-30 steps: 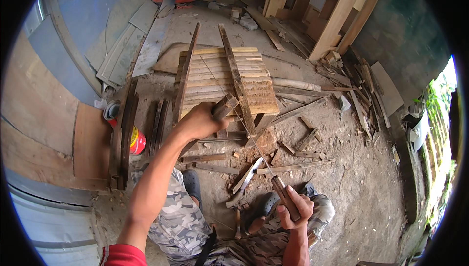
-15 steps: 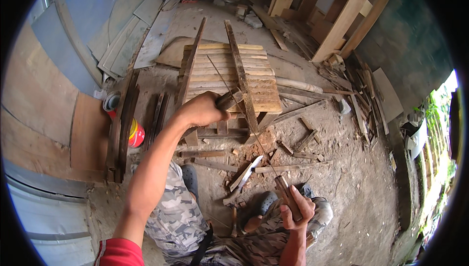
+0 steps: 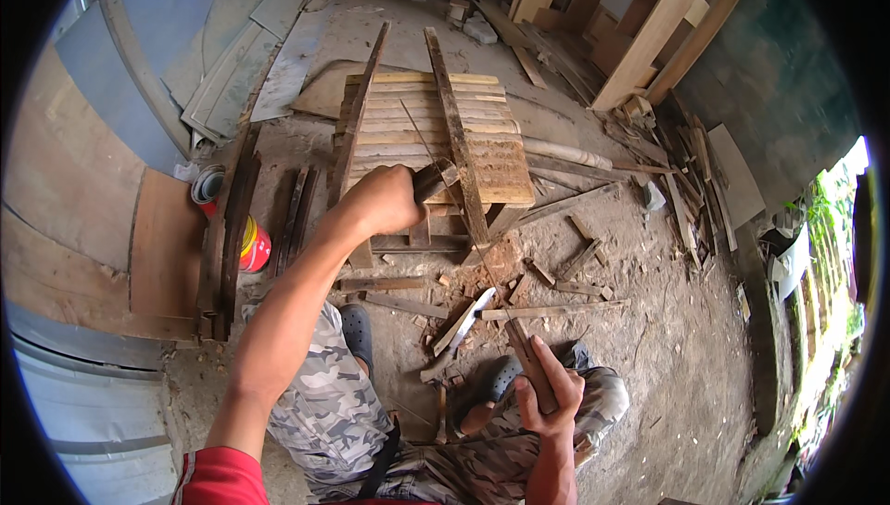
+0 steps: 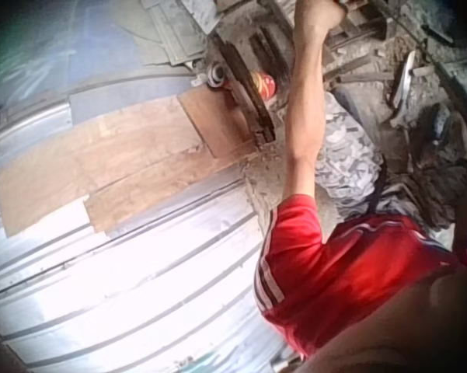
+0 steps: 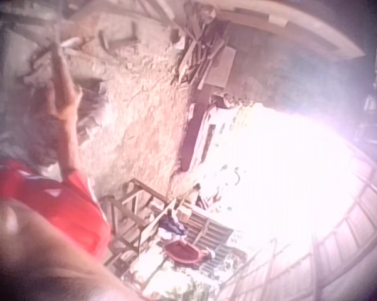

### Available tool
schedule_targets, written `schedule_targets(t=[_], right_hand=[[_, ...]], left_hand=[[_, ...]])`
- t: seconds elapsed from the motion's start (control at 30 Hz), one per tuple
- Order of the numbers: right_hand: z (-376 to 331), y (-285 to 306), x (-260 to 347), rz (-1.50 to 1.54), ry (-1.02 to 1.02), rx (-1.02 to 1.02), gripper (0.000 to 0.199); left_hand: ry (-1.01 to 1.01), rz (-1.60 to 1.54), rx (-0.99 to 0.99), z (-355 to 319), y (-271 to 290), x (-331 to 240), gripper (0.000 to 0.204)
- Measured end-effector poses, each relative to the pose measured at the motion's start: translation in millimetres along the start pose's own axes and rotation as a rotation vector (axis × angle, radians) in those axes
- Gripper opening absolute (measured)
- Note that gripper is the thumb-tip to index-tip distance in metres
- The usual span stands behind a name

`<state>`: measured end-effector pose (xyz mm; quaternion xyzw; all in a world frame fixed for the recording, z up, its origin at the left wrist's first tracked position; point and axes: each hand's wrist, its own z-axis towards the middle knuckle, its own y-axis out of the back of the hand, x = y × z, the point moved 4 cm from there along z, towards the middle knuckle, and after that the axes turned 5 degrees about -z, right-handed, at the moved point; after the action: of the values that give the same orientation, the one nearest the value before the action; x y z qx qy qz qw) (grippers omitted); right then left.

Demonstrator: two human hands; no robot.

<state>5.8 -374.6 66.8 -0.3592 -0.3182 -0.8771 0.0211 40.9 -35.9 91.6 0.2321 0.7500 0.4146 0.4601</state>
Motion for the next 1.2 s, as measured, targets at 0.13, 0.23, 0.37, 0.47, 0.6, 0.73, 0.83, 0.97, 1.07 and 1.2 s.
schedule_targets(t=[0.13, 0.23, 0.37, 0.47, 0.6, 0.73, 0.83, 0.97, 1.07, 1.2], right_hand=[[-1.4, -0.7, 2.4, 0.057, -0.108, 0.010, 0.055], [-1.8, -4.5, 7.3, 0.093, -0.223, 0.023, 0.055], [-1.0, -14.7, 5.1, 0.116, -0.311, -0.002, 0.055], [8.9, -25.0, 2.4, 0.123, -0.349, -0.039, 0.055], [17.5, -43.7, -12.5, 0.130, -0.348, -0.071, 0.054], [13.2, -56.1, -24.7, 0.242, -0.557, -0.012, 0.053], [19.9, -59.1, -17.9, 0.180, -0.464, -0.038, 0.054], [29.8, -64.0, -3.2, 0.142, -0.428, -0.051, 0.055], [43.4, -67.7, 5.4, 0.101, -0.402, -0.057, 0.055], [72.2, -87.1, -15.4, 0.079, -0.362, -0.078, 0.055]], left_hand=[[-0.053, 0.088, -0.181, -3.2, -3.3, -5.0, 0.039], [-0.198, 0.226, -0.298, 13.2, -14.0, -0.9, 0.033], [-0.327, 0.246, -0.271, 43.5, -21.6, -11.1, 0.010], [-0.311, 0.259, -0.130, 78.9, -29.3, -11.3, 0.026], [-0.314, 0.212, -0.058, 117.1, -44.5, -2.9, 0.028], [-0.418, 0.233, -0.089, 127.4, -56.4, 9.5, 0.019], [-0.410, 0.296, -0.073, 132.6, -57.6, 7.2, 0.028], [-0.357, 0.311, -0.006, 136.7, -62.4, 12.0, 0.032], [-0.350, 0.345, -0.035, 133.1, -61.7, 6.6, 0.031], [-0.351, 0.285, -0.065, 142.7, -70.1, 24.3, 0.026]])
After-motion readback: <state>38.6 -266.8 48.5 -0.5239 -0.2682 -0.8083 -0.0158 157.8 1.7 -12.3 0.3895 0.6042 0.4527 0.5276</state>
